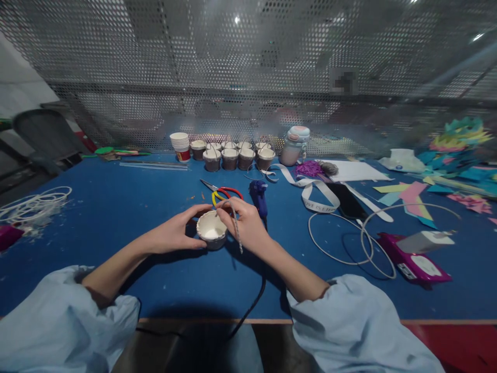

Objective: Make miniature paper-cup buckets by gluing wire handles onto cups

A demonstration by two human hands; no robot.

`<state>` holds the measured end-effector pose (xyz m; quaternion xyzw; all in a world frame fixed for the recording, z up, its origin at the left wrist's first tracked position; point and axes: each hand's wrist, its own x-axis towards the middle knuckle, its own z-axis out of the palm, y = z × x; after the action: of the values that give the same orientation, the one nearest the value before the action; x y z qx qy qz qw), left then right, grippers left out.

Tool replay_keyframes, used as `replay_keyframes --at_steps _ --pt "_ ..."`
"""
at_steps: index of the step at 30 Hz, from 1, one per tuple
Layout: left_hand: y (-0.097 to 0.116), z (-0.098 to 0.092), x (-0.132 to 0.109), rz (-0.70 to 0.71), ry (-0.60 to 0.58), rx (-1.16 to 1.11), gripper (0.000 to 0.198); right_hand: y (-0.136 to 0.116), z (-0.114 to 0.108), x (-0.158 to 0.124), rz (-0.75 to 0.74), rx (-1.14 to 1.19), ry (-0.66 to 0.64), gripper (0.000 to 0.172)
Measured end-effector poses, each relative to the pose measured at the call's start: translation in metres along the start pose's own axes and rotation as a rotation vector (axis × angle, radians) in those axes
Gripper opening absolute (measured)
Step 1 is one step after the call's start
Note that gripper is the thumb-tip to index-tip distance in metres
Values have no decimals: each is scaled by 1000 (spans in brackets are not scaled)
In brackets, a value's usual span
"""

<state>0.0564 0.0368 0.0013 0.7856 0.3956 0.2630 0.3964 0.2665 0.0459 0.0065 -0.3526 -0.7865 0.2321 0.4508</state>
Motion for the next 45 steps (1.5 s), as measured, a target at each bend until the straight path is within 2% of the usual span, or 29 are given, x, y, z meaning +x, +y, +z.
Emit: replay_keyframes --at_steps 7,20,26,33,45 --pt "-1 -2 0 -6 -62 -82 85 0 1 -1 -63 -29 3 11" --pt "0 -1 -1 14 -58 -86 78 3 -1 0 -65 -19 7 16" --pt "-2 0 -2 26 -36 -104 76 2 -1 0 -76 -23 30 12" --pt "-7 2 -1 33 57 36 78 1 -2 1 -81 -42 43 8" --pt "-4 2 -1 40 41 13 78 7 3 -3 -165 -103 30 10"
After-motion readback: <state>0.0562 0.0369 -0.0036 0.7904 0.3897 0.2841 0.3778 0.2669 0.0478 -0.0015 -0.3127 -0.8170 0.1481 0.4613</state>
